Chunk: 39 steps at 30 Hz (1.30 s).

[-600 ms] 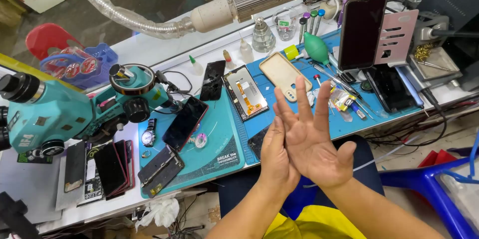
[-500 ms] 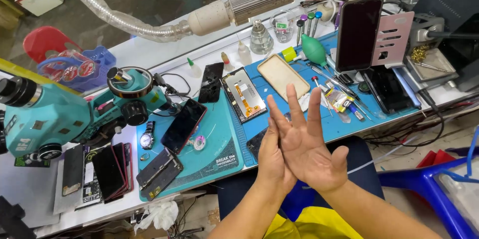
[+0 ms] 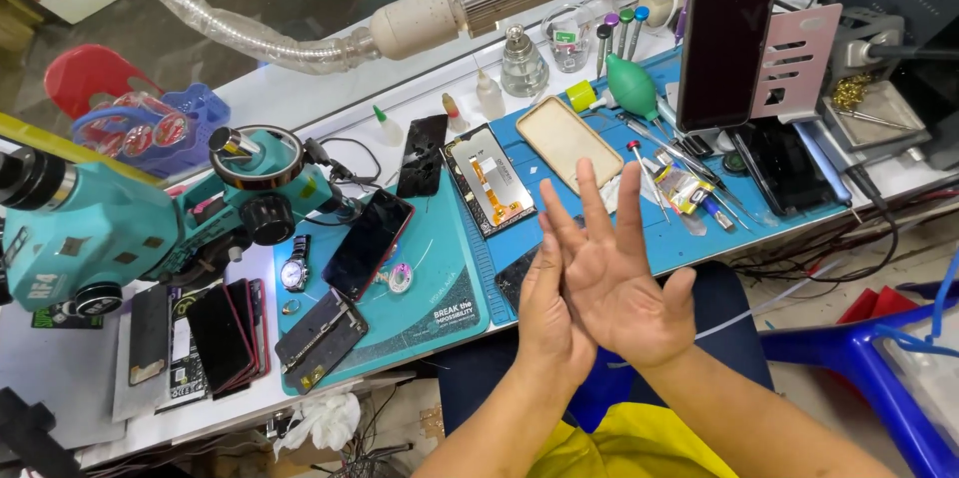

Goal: Disconnecting a battery and internal components from a mobile phone using a prying tool.

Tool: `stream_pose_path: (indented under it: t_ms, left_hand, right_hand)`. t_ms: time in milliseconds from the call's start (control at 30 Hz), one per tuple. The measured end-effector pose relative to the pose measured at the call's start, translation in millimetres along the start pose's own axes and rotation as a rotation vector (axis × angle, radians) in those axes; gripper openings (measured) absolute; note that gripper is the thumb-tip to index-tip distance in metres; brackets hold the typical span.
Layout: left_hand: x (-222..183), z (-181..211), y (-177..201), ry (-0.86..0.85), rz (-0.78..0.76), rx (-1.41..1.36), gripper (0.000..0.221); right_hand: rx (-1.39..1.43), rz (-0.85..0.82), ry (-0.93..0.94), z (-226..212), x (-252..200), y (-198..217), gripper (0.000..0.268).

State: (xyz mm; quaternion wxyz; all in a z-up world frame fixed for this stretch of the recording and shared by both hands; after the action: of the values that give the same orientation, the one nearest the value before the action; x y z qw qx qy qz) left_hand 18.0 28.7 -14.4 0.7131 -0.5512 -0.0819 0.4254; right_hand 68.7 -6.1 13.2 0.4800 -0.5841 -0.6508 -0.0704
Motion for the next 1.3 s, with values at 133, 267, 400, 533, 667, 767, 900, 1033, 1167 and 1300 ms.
stream_pose_path:
  t_ms: [133, 267, 400, 533, 667, 767, 900, 1033, 1167, 1300]
  left_hand:
    - [2.8, -0.5, 8.6, 0.105, 0.043, 0.037, 0.051]
    - [19.8, -3.5, 23.8, 0.104, -0.472, -0.342, 0.025]
    - [27.9, 1.4, 49.6, 0.152, -0.198, -0.215, 0.034]
    - [43.3, 39.7, 66.6, -0.101, -0.078, 0.177, 0.063]
    - [40.7, 69.6, 77.9, -0.459, -0.223, 1.167, 0.05]
    - [30.9, 67.0, 62.2, -0.626, -0.341, 1.723, 0.042]
    - [21.4, 50.1, 59.8, -0.537, -0.411, 2.162, 0.06]
    - [22.0, 46.3, 53.1, -0.349, -0.42, 2.151, 0.06]
    - [29.5, 48.5, 59.5, -0.365, -0.409, 2.022, 0.068]
    - [31.4, 53.4, 60.4, -0.436, -0.415, 1.934, 0.077]
  right_hand:
    - [0.021, -0.046, 0.009, 3.9, -3.5, -10.2, 0.078]
    - [0.002, -0.118, -0.045, 8.8, -6.8, -17.1, 0.08]
    - [0.116, -0.114, -0.077, 14.4, -13.7, -14.3, 0.078]
    - [0.08, -0.056, -0.099, 2.8, -10.2, 34.6, 0.075]
    - [-0.703, 0.632, -0.088, -26.1, -32.2, 124.4, 0.014]
    - [-0.935, 0.695, -0.129, -41.9, -44.0, 166.0, 0.047]
    - [-1.347, 0.402, -0.402, -40.9, -40.7, 156.8, 0.044]
    - [-1.587, 0.176, -0.461, -19.5, -50.0, 155.0, 0.03]
    - [-1.836, -0.027, -0.53, 7.4, -67.0, 173.7, 0.025]
    - [-2.001, -0.112, -0.582, 15.1, -59.1, 165.8, 0.022]
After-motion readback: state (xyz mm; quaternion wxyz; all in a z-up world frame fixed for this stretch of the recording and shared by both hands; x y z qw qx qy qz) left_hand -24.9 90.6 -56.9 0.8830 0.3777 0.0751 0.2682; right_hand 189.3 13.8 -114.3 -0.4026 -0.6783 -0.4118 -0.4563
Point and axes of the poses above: each hand's wrist, its own x-axis towards the middle knuckle, its own y-axis out of the back of the hand, z = x × y, the point moved 4 cm from there along x, towards the middle knuckle, and after that the axes turned 13 degrees about -z, right-handed, at the moved point
